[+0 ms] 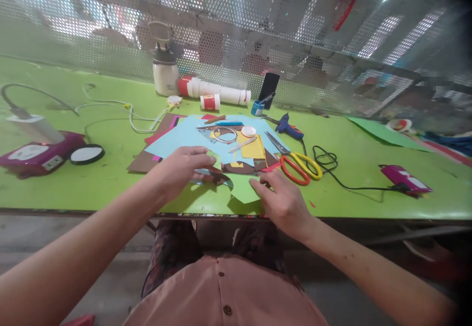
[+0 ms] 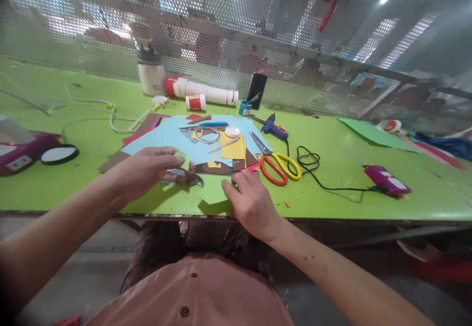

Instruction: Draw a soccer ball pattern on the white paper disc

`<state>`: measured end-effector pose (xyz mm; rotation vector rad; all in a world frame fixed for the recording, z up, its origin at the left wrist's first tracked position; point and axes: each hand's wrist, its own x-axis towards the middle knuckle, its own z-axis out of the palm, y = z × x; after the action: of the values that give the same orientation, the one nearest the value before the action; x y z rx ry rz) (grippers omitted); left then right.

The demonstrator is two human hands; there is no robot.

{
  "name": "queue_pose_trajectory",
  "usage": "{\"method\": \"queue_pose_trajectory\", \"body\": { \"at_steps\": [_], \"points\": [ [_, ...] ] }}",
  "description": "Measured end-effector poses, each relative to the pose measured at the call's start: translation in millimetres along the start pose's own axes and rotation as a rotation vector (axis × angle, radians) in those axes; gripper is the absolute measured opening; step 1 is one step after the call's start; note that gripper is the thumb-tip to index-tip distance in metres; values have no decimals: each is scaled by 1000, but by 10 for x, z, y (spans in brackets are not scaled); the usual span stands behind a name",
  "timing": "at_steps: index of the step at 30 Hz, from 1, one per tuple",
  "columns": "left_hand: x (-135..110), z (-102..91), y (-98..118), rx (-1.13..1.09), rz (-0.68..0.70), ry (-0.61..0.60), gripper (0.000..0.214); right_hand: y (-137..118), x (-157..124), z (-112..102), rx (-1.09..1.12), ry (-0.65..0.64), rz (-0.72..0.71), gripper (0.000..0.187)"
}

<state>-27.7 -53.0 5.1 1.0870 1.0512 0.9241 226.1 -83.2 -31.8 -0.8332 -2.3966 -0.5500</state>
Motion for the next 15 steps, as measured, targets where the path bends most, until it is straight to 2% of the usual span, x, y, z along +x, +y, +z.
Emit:
{"method": "queue_pose_trajectory", "body": {
  "at_steps": [4, 11, 15],
  "points": [
    [76, 5, 15, 0, -3, 13, 27, 16, -38, -39, 9, -34, -5, 26],
    [26, 90, -11, -64, -22, -24, 27, 38, -127, -116, 25, -87, -47, 25],
    [0, 102, -28, -56, -19, 3, 24, 56, -126, -173, 23, -115, -81, 26]
  ]
}}
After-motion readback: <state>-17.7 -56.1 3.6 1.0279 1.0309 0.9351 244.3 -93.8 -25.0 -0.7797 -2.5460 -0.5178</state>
